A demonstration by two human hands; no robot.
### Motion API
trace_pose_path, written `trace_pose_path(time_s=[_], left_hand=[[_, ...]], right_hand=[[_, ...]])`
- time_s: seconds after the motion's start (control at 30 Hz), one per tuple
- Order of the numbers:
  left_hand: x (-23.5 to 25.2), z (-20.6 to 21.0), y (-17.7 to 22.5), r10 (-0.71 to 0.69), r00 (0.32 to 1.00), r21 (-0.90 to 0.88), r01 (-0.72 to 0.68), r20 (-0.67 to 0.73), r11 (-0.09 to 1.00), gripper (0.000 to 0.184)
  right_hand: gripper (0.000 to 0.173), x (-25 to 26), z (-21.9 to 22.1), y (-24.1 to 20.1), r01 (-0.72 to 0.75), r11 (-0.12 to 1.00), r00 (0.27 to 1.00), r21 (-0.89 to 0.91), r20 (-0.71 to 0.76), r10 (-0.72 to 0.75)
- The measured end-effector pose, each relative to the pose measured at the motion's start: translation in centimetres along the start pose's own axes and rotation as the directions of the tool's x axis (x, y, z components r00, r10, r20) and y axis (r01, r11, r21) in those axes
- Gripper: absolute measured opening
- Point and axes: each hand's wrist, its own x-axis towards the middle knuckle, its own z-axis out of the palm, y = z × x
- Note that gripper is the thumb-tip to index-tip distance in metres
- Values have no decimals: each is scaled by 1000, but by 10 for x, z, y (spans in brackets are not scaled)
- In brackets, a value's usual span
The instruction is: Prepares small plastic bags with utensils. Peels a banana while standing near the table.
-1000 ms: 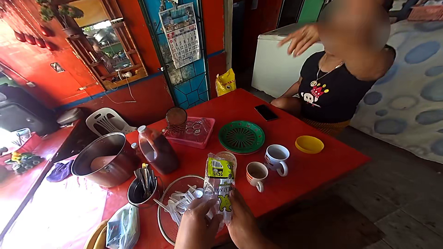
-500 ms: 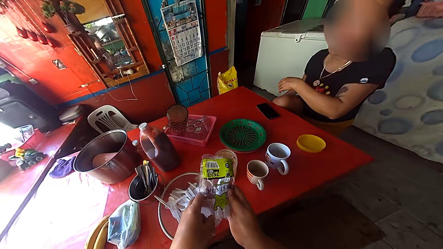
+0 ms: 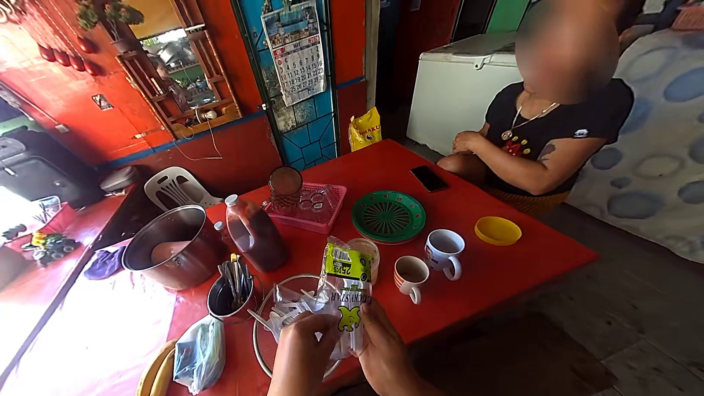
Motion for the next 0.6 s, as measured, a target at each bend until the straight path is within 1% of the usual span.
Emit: trace_pose_path(time_s=[0.1, 0.17, 0.23, 0.33, 0.4, 0.47, 0.53, 0.6], left_hand=[[3, 11, -4, 100, 987, 72, -91, -126, 993, 11], [5, 15, -4, 142, 979, 91, -130, -148, 987, 10], [4, 17, -2, 167, 972, 87, -155, -162, 984, 10], [-1, 16, 6, 177, 971, 103, -162, -162, 981, 9], [-6, 14, 11, 154, 982, 136, -139, -108, 981, 9], [-7, 13, 16, 78, 997, 218, -75, -5, 973, 18], [-5, 14, 20, -32, 997, 334, 5, 75, 943, 28], [-1, 15, 20, -101, 990, 394, 54, 100, 917, 27]], right_hand=[[37, -6, 3, 2, -28, 995, 998, 94, 53, 23], [38, -6, 1, 4, -39, 987, 996, 154, 85, 27], [40, -5, -1, 2, -76, 985, 993, 153, 96, 62], [45, 4, -7, -4, -99, 989, 994, 108, 65, 92], [46, 16, -11, -11, -114, 984, 993, 135, 38, 109], [44, 26, -14, -16, -131, 977, 991, 170, 29, 128], [38, 30, -13, -21, -103, 986, 995, 131, 8, 103], [35, 29, -9, -25, -77, 994, 997, 73, -18, 79]])
